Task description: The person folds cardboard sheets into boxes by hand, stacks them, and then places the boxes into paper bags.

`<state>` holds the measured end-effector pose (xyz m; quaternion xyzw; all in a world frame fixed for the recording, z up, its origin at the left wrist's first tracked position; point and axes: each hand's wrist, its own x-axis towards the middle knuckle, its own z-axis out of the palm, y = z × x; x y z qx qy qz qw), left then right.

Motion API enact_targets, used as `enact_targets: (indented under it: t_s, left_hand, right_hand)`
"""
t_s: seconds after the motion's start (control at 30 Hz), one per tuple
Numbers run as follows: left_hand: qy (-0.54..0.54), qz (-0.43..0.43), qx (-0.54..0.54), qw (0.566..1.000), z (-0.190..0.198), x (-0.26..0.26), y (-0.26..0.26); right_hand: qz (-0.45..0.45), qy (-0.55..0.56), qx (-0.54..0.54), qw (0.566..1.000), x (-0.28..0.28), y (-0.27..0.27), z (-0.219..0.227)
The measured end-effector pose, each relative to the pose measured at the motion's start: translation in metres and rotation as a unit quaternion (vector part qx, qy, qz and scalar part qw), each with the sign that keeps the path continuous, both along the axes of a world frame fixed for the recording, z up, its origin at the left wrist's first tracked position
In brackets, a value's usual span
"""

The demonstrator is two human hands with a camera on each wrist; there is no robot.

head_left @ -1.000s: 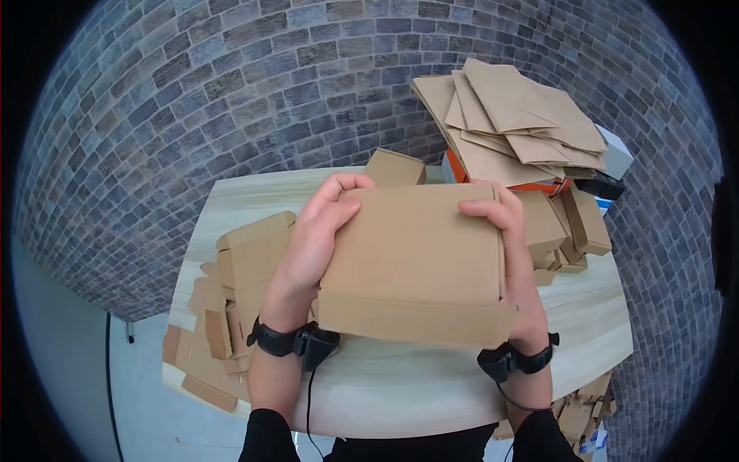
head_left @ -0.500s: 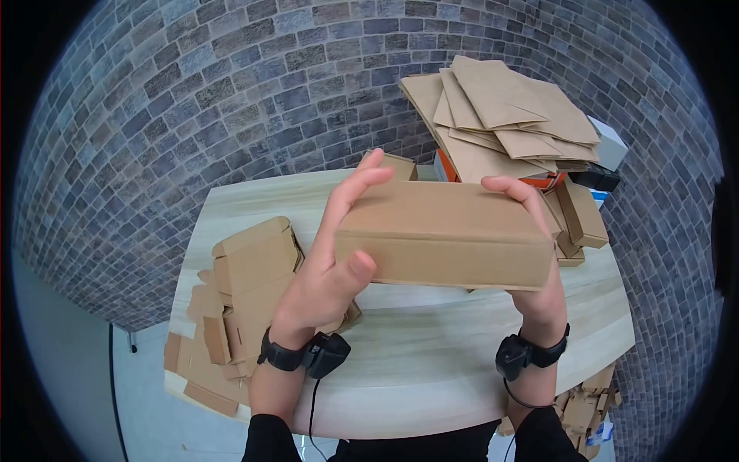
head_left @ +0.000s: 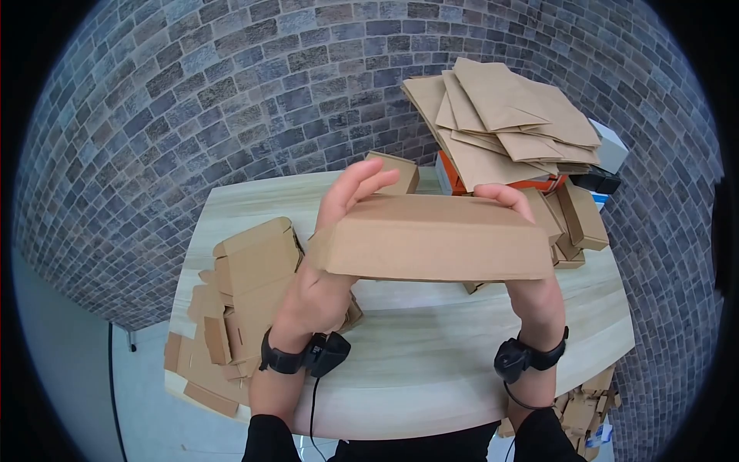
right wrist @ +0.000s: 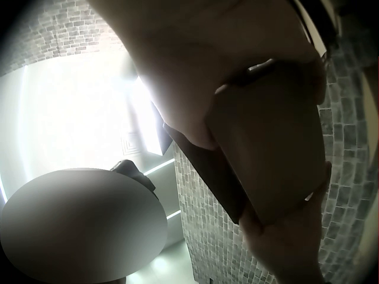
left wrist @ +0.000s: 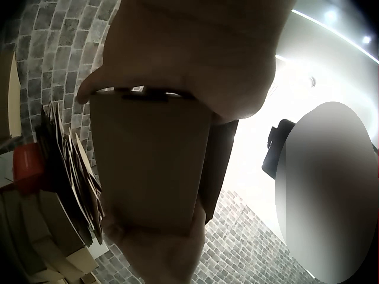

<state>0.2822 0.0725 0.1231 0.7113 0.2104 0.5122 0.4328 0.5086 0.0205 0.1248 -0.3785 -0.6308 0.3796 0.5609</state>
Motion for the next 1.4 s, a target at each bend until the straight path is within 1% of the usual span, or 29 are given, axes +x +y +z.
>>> enact_targets:
  t_s: [0.07,0.1,0.13,0.17,0.2,0.27,0.3,0.33,0.37,0.4,0.43,0.5,0.6,0.67,0.73,0.77,0.8,0.83,0.97,1.03,1.1,1.2,1.23,1.3,1.4]
  left_hand:
    - [-0.016,0.005,0.006,1.000,-0.004,0.002,0.002]
    - [-0.060,-0.005,0.032,0.998,-0.010,0.004,0.007]
    - [-0.103,-0.014,0.059,0.993,-0.014,0.004,0.010]
    - [-0.103,-0.014,0.059,0.993,-0.016,0.004,0.013]
    - [-0.099,0.014,0.071,0.992,-0.018,0.003,0.014]
    - [-0.094,0.040,0.082,0.991,-0.017,0.003,0.014]
    - [-0.112,0.059,0.080,0.989,-0.014,0.004,0.011]
    - [-0.130,0.078,0.079,0.985,-0.012,0.005,0.009]
    - [-0.130,0.077,0.079,0.985,-0.011,0.006,0.008]
    - [-0.148,0.067,0.072,0.984,-0.011,0.006,0.007]
    - [-0.167,0.056,0.066,0.982,-0.011,0.007,0.007]
    - [-0.177,0.067,0.073,0.979,-0.012,0.011,0.007]
    - [-0.203,0.085,0.086,0.972,-0.012,0.016,0.004]
    - [-0.219,0.092,0.091,0.967,-0.012,0.017,0.003]
    - [-0.185,0.138,0.116,0.966,-0.014,0.018,0.004]
    - [-0.185,0.138,0.116,0.966,-0.015,0.016,0.005]
    - [-0.137,0.145,0.137,0.970,-0.015,0.013,0.006]
    - [-0.089,0.152,0.157,0.972,-0.016,0.011,0.007]
    - [-0.056,0.132,0.154,0.978,-0.017,0.011,0.003]
    - [-0.025,0.112,0.127,0.985,-0.010,0.012,-0.003]
    - [-0.018,0.098,0.118,0.988,-0.011,0.012,-0.005]
    - [-0.015,0.082,0.100,0.991,-0.011,0.014,-0.005]
    - [-0.017,0.080,0.092,0.992,-0.011,0.015,-0.005]
    - [-0.034,0.069,0.087,0.993,-0.014,0.016,-0.004]
    - [-0.054,0.055,0.078,0.994,-0.016,0.018,-0.003]
  right_hand:
    - [-0.034,0.045,0.017,0.998,-0.007,-0.003,0.000]
    - [-0.034,0.045,0.017,0.998,-0.009,-0.004,0.000]
    - [-0.072,0.040,0.036,0.996,-0.012,-0.004,0.000]
    - [-0.111,0.035,0.054,0.992,-0.015,-0.004,0.000]
    - [-0.111,0.036,0.054,0.992,-0.019,-0.002,-0.001]
    - [-0.214,0.064,0.174,0.959,-0.025,0.005,-0.006]
    - [-0.215,0.064,0.174,0.959,-0.026,0.006,-0.006]
    - [-0.232,0.061,0.227,0.944,-0.027,0.007,-0.006]
    - [-0.248,0.056,0.280,0.926,-0.027,0.008,-0.005]
    - [-0.248,0.056,0.280,0.926,-0.026,0.007,-0.006]
    - [-0.227,0.041,0.282,0.931,-0.023,0.007,-0.006]
    - [-0.187,0.018,0.278,0.942,-0.020,0.006,-0.009]
    - [-0.204,-0.009,0.287,0.936,-0.024,0.007,-0.007]
    - [-0.219,0.013,0.280,0.934,-0.029,0.009,-0.011]
    - [-0.233,0.035,0.273,0.933,-0.030,0.009,-0.012]
    - [-0.209,0.005,0.278,0.938,-0.029,0.008,-0.011]
    - [-0.184,-0.026,0.283,0.941,-0.029,0.006,-0.010]
    - [-0.184,-0.026,0.283,0.941,-0.028,0.006,-0.009]
    - [-0.199,-0.076,0.270,0.939,-0.022,0.002,-0.006]
    - [-0.206,-0.096,0.261,0.938,-0.020,0.001,-0.005]
    - [-0.199,-0.048,0.256,0.945,-0.021,0.001,-0.004]
    - [-0.198,-0.020,0.258,0.945,-0.018,0.003,-0.005]
    - [-0.198,-0.020,0.259,0.945,-0.018,0.002,-0.005]
    - [-0.226,-0.019,0.245,0.943,-0.021,0.000,-0.002]
    - [-0.230,-0.017,0.246,0.941,-0.019,0.000,-0.001]
